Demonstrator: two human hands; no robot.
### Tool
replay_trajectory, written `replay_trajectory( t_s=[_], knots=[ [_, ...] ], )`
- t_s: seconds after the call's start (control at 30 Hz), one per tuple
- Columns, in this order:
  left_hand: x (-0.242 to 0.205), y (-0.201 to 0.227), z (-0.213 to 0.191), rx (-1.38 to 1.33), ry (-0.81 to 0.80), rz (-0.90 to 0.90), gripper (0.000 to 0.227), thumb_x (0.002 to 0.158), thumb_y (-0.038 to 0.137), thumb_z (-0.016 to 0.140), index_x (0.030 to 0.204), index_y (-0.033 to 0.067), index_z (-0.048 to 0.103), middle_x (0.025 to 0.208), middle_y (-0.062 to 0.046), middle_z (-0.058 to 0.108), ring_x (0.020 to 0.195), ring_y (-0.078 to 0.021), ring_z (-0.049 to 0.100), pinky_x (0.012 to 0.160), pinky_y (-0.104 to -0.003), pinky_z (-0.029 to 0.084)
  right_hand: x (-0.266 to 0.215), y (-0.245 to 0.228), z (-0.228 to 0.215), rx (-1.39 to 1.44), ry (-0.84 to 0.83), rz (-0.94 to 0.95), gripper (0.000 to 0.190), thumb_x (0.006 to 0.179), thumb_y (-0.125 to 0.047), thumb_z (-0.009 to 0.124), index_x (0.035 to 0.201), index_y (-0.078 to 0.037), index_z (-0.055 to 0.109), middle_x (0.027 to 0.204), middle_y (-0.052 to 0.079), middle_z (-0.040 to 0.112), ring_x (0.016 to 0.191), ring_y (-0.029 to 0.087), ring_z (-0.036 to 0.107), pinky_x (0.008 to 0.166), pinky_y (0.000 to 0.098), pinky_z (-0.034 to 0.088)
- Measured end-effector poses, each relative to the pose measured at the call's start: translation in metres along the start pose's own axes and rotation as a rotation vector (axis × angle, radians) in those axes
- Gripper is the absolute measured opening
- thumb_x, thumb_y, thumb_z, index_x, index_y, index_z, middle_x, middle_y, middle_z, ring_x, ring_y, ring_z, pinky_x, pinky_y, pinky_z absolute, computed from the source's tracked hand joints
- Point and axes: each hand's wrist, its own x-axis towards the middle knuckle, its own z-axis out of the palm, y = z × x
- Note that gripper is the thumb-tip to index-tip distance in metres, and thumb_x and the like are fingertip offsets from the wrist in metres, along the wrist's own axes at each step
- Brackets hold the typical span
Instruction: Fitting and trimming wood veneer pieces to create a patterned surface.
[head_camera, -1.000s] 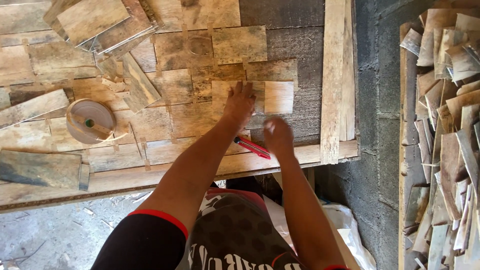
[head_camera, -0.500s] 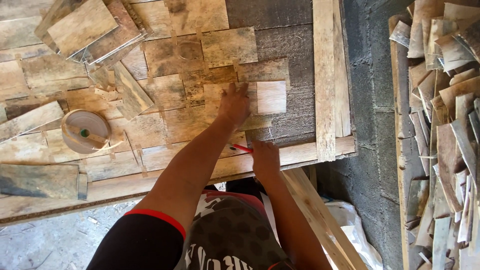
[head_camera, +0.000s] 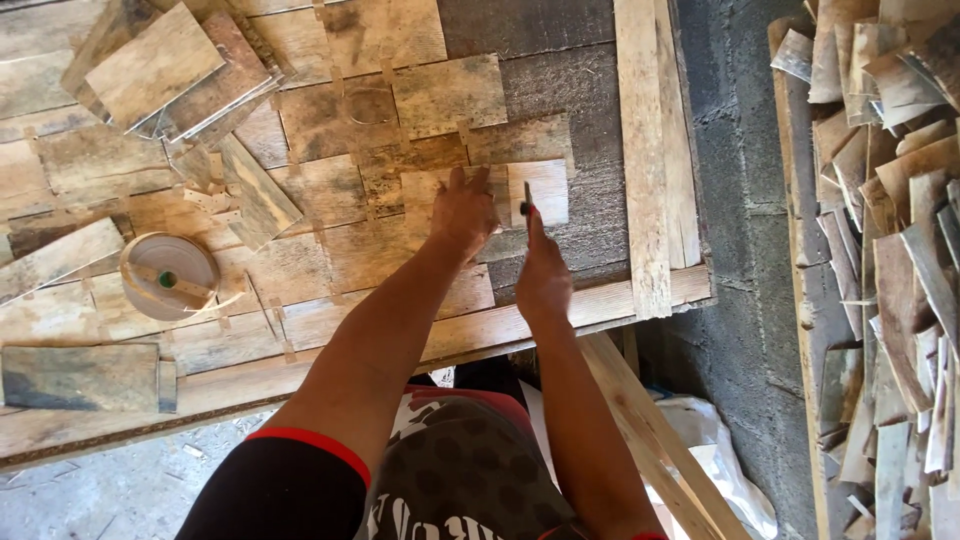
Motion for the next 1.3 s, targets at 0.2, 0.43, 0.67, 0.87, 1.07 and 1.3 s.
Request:
replay_trajectory(
  t_s=[0.2, 0.43, 0.67, 0.87, 1.07, 1.3],
  knots=[
    [-0.008, 0.003, -0.013, -0.087, 0.036, -0.010, 0.054, 0.078, 0.036, 0.087, 0.121, 0.0072, 0.073, 0.156, -0.005, 0.038, 0.133, -0.0367, 0.038, 0.108, -0.054, 0.046, 0.030, -0.004, 0.031, -0.030, 0.034, -0.075, 0.089, 0.091, 0.002, 0.058, 0.164, -0.022, 0.013, 0.135, 0.021, 0.056, 0.095, 0.040, 0.071, 0.075, 0.0494, 0.062],
    [-0.009, 0.002, -0.016, -0.083, 0.006, -0.021, 0.050, 0.079, 0.036, 0.087, 0.116, 0.0057, 0.075, 0.160, -0.003, 0.036, 0.137, -0.0366, 0.037, 0.109, -0.053, 0.045, 0.034, -0.003, 0.038, -0.040, 0.053, -0.091, 0.085, 0.094, 0.002, 0.057, 0.164, -0.023, 0.016, 0.132, 0.020, 0.057, 0.093, 0.041, 0.071, 0.074, 0.0496, 0.062],
    [-0.010, 0.003, -0.018, -0.065, 0.008, -0.007, 0.050, 0.078, 0.035, 0.088, 0.115, 0.0040, 0.075, 0.159, -0.005, 0.036, 0.138, -0.0384, 0.035, 0.112, -0.055, 0.042, 0.035, -0.008, 0.034, -0.075, 0.024, -0.064, 0.087, 0.093, 0.002, 0.058, 0.164, -0.024, 0.013, 0.134, 0.020, 0.055, 0.092, 0.040, 0.072, 0.072, 0.0473, 0.063],
    [-0.010, 0.003, -0.015, -0.105, 0.020, -0.012, 0.048, 0.077, 0.028, 0.089, 0.117, 0.0054, 0.076, 0.158, -0.005, 0.039, 0.138, -0.0375, 0.037, 0.113, -0.052, 0.044, 0.035, -0.002, 0.040, -0.084, 0.019, -0.064, 0.089, 0.093, 0.004, 0.058, 0.164, -0.024, 0.011, 0.136, 0.022, 0.053, 0.093, 0.038, 0.072, 0.071, 0.0451, 0.064],
    [-0.010, 0.004, -0.019, -0.067, -0.004, -0.014, 0.050, 0.078, 0.032, 0.088, 0.119, 0.0063, 0.075, 0.159, -0.006, 0.037, 0.139, -0.0381, 0.035, 0.113, -0.053, 0.043, 0.032, -0.009, 0.032, -0.071, -0.005, -0.051, 0.089, 0.094, 0.005, 0.057, 0.165, -0.024, 0.010, 0.137, 0.022, 0.053, 0.091, 0.036, 0.072, 0.069, 0.0434, 0.065],
    [-0.005, 0.001, -0.008, -0.037, 0.039, 0.005, 0.047, 0.080, 0.032, 0.086, 0.118, 0.0069, 0.075, 0.159, -0.005, 0.036, 0.138, -0.0396, 0.034, 0.113, -0.056, 0.042, 0.038, -0.004, 0.040, -0.092, 0.000, -0.055, 0.091, 0.094, 0.004, 0.058, 0.164, -0.024, 0.009, 0.137, 0.023, 0.052, 0.091, 0.035, 0.072, 0.068, 0.0408, 0.065]
  ],
)
